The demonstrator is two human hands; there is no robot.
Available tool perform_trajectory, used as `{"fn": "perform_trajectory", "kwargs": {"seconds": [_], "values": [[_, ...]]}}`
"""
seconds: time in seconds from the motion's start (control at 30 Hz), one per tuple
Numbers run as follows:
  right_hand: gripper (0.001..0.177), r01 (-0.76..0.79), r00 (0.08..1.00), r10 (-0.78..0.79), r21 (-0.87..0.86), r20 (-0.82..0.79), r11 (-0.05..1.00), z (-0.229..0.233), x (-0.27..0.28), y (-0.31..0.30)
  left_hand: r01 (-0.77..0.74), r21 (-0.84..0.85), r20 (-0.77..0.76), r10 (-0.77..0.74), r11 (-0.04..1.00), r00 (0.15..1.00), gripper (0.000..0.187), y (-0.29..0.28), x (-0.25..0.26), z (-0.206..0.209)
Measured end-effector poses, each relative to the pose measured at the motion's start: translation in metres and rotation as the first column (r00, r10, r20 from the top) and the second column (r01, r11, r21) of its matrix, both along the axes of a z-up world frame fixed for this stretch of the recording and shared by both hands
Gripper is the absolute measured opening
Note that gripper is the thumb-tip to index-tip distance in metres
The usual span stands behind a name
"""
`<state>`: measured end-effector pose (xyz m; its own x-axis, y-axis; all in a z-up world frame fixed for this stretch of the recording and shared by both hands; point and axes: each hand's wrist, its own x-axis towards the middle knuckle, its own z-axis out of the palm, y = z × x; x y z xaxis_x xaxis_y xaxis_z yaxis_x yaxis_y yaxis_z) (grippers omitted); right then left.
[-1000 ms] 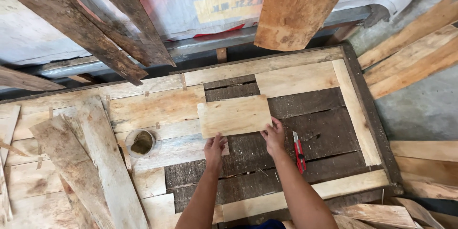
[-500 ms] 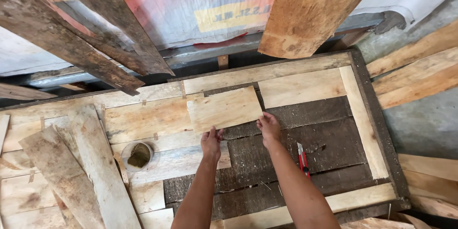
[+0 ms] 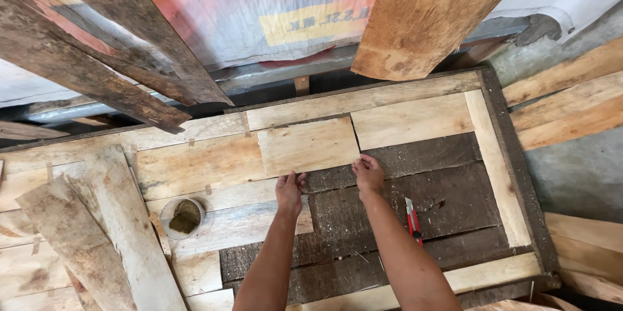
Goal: Measuring and marking wood pieces for a woodworking project.
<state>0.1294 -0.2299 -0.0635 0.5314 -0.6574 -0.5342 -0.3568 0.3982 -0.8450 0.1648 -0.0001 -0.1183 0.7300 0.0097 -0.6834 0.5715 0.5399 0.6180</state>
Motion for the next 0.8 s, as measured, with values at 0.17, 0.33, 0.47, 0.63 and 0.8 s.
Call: {"fn": "perform_trajectory", "kwargs": {"seconds": [0.17,0.33,0.47,0.63,0.8], "values": [[0.023,0.006,1.0,-0.006,-0.002,0.007,1.0,-0.016,-0.001,-0.005,-0.028,0.037,-0.054,0.03,0.999,0.998,0.012,-0.004,0.0,0.011],[0.022,0.04,0.997,-0.037,-0.036,0.068,0.999,-0.033,-0.002,-0.01,-0.034,0.041,-0.089,0.038,0.999,0.995,0.016,-0.004,0.0,0.015],[0.018,0.028,0.996,-0.023,-0.056,0.082,0.998,-0.037,-0.002,-0.01,-0.026,0.097,-0.111,0.037,0.995,0.993,0.02,-0.004,0.001,0.021],[0.017,0.02,0.998,-0.018,-0.045,0.06,0.999,-0.028,-0.002,-0.009,-0.024,0.095,-0.101,0.033,0.995,0.994,0.023,-0.004,0.0,0.021],[0.015,0.0,0.999,-0.003,-0.08,-0.041,0.997,0.004,0.001,-0.001,-0.004,0.115,-0.103,0.016,0.993,0.995,0.023,-0.003,0.0,0.029]]}}
